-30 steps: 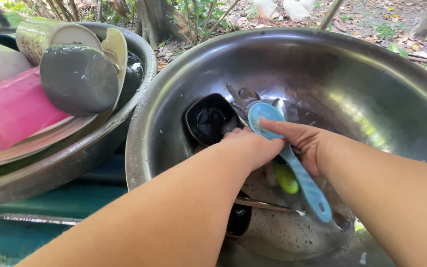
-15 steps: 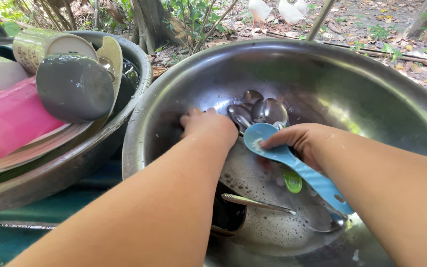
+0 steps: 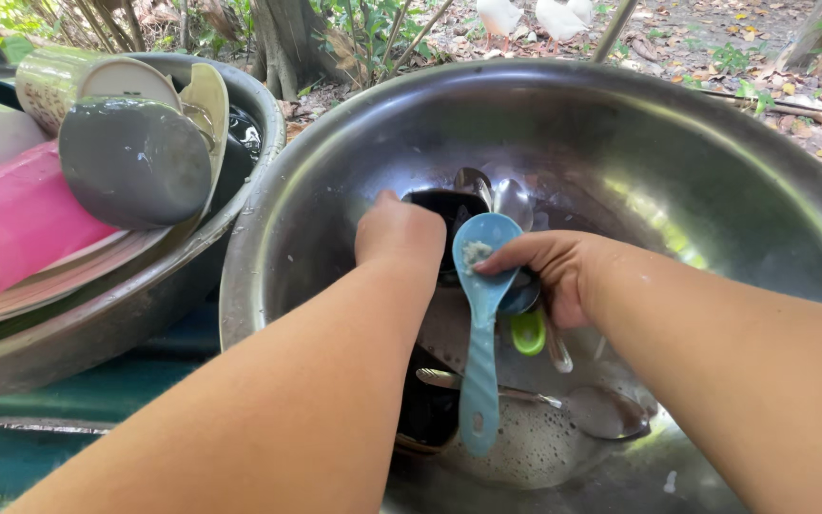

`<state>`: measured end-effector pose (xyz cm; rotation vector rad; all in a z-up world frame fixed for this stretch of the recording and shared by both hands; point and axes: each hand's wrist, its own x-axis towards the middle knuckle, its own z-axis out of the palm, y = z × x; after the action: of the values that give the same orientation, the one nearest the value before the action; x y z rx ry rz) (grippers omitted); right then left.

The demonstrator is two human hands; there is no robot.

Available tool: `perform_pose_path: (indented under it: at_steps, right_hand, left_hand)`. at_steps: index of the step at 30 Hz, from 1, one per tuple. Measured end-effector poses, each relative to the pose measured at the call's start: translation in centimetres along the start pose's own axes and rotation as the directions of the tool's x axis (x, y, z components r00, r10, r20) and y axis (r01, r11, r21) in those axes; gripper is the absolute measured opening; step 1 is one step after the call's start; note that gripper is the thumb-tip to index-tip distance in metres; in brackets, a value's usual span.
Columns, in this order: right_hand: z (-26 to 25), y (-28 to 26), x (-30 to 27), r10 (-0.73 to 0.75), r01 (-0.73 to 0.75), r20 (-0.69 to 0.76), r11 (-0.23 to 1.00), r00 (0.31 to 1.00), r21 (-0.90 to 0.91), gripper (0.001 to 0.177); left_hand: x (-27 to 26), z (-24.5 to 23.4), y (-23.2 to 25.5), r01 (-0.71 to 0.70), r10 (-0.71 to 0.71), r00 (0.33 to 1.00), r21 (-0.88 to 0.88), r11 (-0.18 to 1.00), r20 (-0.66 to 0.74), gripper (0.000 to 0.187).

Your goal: The person washes several plastic cups, bowls, and cutlery by hand in a large metal basin outdoors, rinsing each item under running water and transferring them to a separate bowl.

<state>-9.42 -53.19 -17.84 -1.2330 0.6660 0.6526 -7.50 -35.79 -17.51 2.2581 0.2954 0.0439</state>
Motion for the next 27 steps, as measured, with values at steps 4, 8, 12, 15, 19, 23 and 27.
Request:
perform_pose_path:
  at_steps: [4,8,12,15,19,23,27]
  right_hand:
    - [-0.9,-1.3,0.2,-0.014,0.014,-0.003,0.999,1.0,-0.032,0.018]
    - [-1.0,-4.0,-0.7,-0.065,0.063,0.065,0.997,0.996,0.04,0.016]
    - [0.9,-6.3,-1.8,-0.164,0.175,0.133,0.981,0.977,-0.078,0.013]
    - [4.2,-8.3,-2.4,-0.181,0.218,0.206,0.961,0.962,-0.172,0.012]
    - [9.4,-10.6,-3.9,-0.213,0.316,0.33,0.899,0.92,-0.302,0.014]
    - [14.7,-12.1,-4.9,-0.242,0.355,0.317,0.857,0.917,-0.374,0.015]
    - [18.5,-12.9,-4.4,-0.23,0.322,0.245,0.826,0.942,-0.463,0.015]
  left_hand:
    - [-0.2,-2.2,2.4,-0.011,0.009,0.997,-0.02,1.0,-0.077,0.047]
    - [0.6,-5.2,3.4,-0.1,0.094,0.966,-0.01,0.995,-0.242,0.052]
    - [2.0,-9.0,4.0,-0.172,0.116,0.918,-0.117,0.978,-0.38,0.053]
    - [3.4,-12.0,4.1,-0.215,0.06,0.889,-0.299,0.93,-0.454,0.048]
    - [4.7,-17.4,3.4,-0.192,-0.014,0.837,-0.317,0.929,-0.547,0.053]
    - [5.3,-23.1,1.0,-0.131,-0.066,0.8,-0.281,0.951,-0.596,0.059]
    - [6.4,-27.2,-1.6,-0.056,-0.075,0.797,-0.197,0.979,-0.599,0.065]
